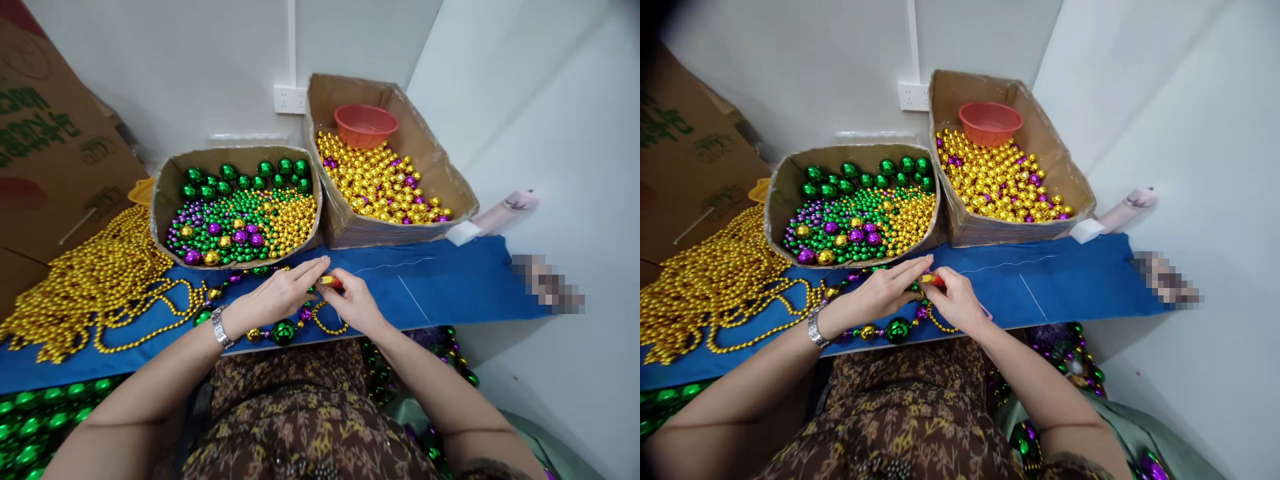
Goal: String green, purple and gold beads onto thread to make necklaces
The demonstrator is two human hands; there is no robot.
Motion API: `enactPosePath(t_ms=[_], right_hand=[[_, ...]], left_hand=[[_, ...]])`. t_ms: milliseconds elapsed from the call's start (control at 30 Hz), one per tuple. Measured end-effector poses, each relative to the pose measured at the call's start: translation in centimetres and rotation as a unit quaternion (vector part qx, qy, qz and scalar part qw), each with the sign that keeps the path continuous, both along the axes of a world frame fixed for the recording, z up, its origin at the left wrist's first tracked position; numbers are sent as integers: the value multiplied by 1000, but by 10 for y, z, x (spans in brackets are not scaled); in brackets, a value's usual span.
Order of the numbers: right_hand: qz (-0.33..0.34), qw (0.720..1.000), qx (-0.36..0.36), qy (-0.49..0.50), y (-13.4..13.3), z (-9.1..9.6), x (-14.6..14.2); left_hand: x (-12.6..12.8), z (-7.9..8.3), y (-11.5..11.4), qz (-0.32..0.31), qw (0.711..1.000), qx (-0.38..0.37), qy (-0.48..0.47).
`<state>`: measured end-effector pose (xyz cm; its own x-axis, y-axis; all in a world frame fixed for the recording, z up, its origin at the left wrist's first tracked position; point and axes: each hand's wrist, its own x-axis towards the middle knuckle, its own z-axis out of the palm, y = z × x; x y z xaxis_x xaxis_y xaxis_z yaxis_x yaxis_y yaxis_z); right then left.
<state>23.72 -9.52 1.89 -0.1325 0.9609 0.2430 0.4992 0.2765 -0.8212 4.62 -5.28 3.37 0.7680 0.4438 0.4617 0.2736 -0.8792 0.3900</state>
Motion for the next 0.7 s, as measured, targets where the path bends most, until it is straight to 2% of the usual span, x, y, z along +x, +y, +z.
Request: enactPosePath(t_ms=[133,233,300,400,467,533,600,667,700], right_hand=[[22,999,-27,41,2,1,2],[43,996,-35,77,1,-1,17],[15,999,-21,36,-1,-14,36],[-70,990,-23,-122,-5,-49,71],[-111,968,-78,-209,-9,-71,89],[-132,961,-78,-229,-13,-80,96],[-98,981,-30,-168,-12,-74,91],[-5,999,9,-52,-6,-55,75],[49,999,13,9,0,-44,64]], left_hand=[[1,0,3,10,999,-22,-22],[1,0,5,25,999,-29,-33],[1,2,7,36,998,-29,-44],[0,13,11,40,996,-29,-76],[2,30,14,37,994,-30,-103],[6,54,17,32,990,-22,-132],[14,84,20,25,987,-4,-157],[24,113,23,16,983,21,-182],[29,127,24,19,982,34,-186]])
